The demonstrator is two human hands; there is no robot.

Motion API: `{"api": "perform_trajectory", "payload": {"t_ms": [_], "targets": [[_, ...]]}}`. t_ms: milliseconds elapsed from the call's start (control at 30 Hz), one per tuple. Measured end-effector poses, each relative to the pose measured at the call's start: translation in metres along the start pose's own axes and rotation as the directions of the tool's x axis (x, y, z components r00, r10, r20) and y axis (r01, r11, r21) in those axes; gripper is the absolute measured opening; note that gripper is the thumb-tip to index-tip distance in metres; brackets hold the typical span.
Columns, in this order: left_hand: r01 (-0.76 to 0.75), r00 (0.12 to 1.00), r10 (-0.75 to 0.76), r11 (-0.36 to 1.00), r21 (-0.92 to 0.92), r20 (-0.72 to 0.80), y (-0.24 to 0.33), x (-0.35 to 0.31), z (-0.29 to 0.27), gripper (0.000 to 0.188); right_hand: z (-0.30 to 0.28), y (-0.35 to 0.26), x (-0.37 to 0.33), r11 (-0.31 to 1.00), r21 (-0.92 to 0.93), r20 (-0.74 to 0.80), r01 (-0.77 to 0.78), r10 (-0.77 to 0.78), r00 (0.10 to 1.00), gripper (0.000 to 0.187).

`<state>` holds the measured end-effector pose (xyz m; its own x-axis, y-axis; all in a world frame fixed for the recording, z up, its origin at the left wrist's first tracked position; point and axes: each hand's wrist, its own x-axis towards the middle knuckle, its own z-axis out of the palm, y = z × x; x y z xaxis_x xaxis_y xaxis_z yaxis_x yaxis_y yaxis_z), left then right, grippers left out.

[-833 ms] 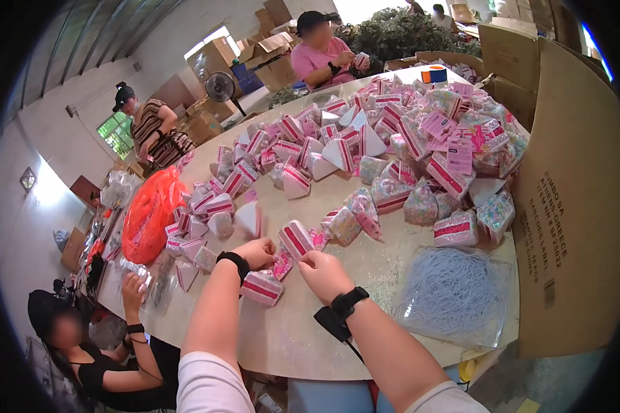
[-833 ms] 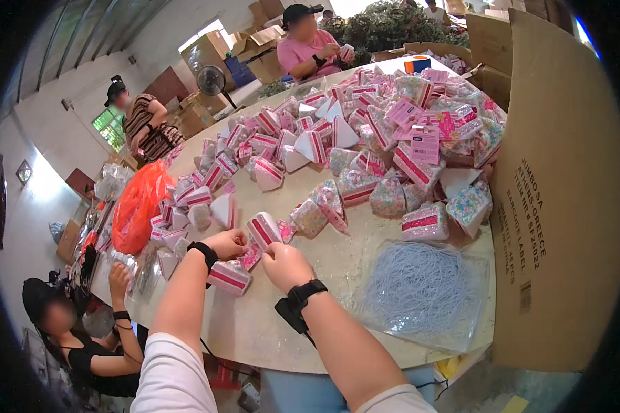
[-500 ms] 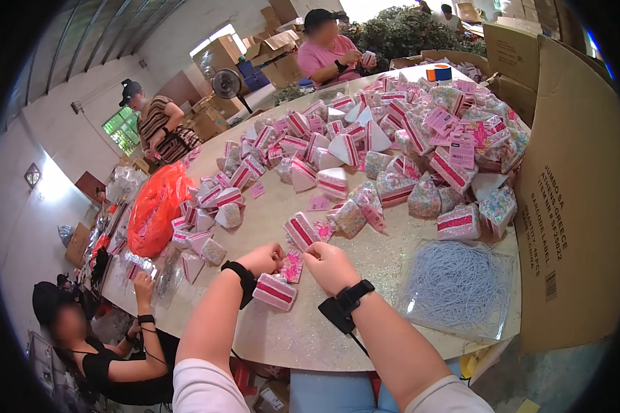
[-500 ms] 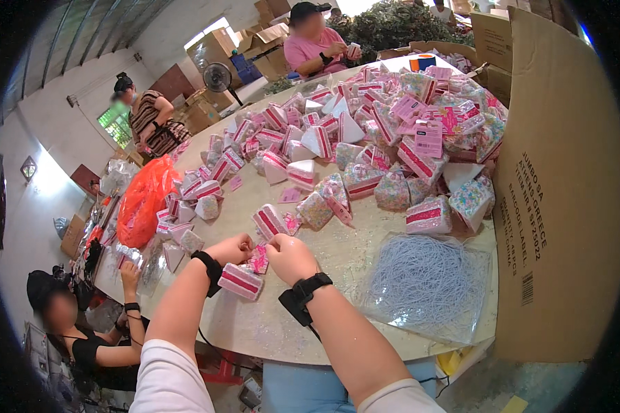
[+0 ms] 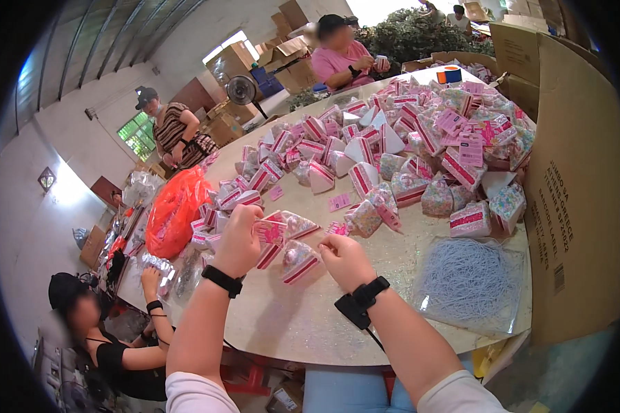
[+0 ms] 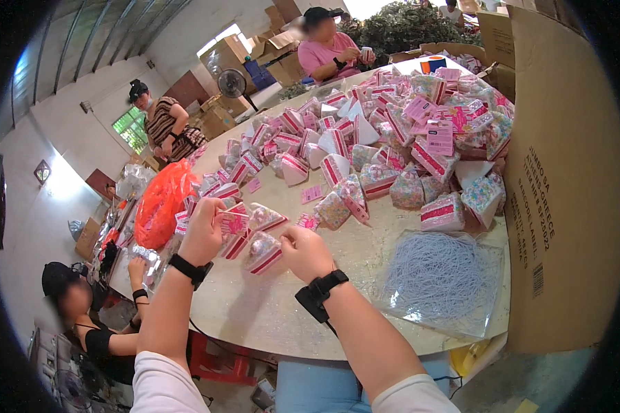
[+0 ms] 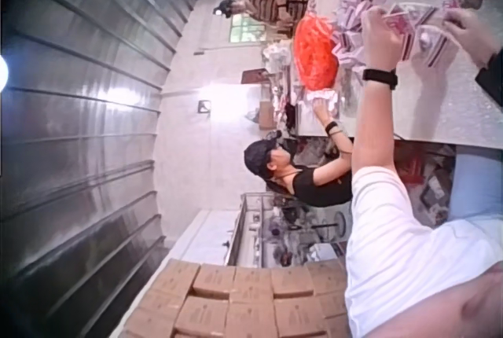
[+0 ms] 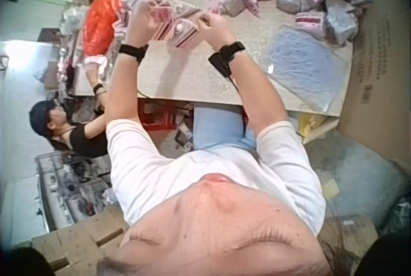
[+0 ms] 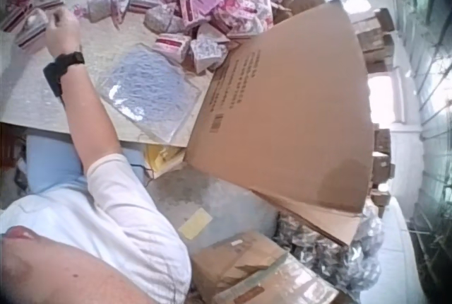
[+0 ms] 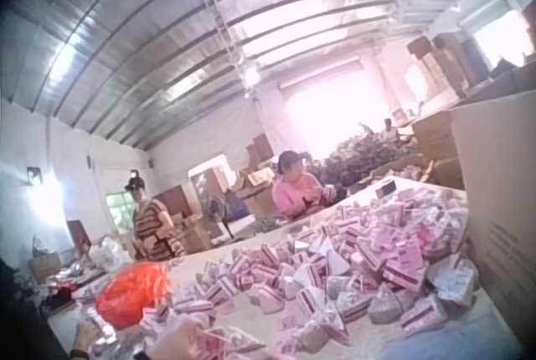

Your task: Packaging small decorative triangular items into plastic bags.

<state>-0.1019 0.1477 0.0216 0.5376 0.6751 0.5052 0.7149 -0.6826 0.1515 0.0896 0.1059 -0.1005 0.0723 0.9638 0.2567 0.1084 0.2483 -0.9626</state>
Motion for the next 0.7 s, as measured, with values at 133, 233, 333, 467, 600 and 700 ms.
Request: {"api": "perform_trajectory", "payload": {"t_ms": [133,233,333,467,600,700], "targets": [[-0.114,0.993,0.115,0.993,-0.041,0.028,0.032,0.0,0.0,0.026,-0.001,-0.01,0.001,0.879,-0.208,-0.281,0.429,-0.473,0.835,0.022],[-0.074,0.99,0.089,0.987,-0.142,0.107,0.061,-0.005,0.005,0.023,-0.01,-0.037,-0.007,0.807,-0.32,-0.25,0.497,-0.577,0.777,0.022],[-0.028,0.997,0.044,0.968,-0.248,0.056,0.074,-0.011,0.017,0.021,-0.009,-0.036,-0.008,0.842,-0.247,-0.079,0.48,-0.511,0.856,0.021],[-0.049,0.988,-0.03,0.867,-0.497,-0.149,0.058,-0.006,0.044,0.024,-0.005,-0.022,-0.003,0.937,-0.024,-0.057,0.349,-0.35,0.935,0.015],[0.017,0.933,-0.342,0.359,-0.933,-0.114,0.052,0.008,0.061,0.026,-0.008,-0.024,-0.001,0.955,0.179,-0.108,0.236,-0.22,0.97,0.009],[0.011,0.962,-0.273,0.089,-0.996,-0.014,0.052,0.009,0.08,0.044,-0.014,-0.028,-0.002,0.893,0.445,-0.028,0.059,-0.052,0.998,0.008]]}}
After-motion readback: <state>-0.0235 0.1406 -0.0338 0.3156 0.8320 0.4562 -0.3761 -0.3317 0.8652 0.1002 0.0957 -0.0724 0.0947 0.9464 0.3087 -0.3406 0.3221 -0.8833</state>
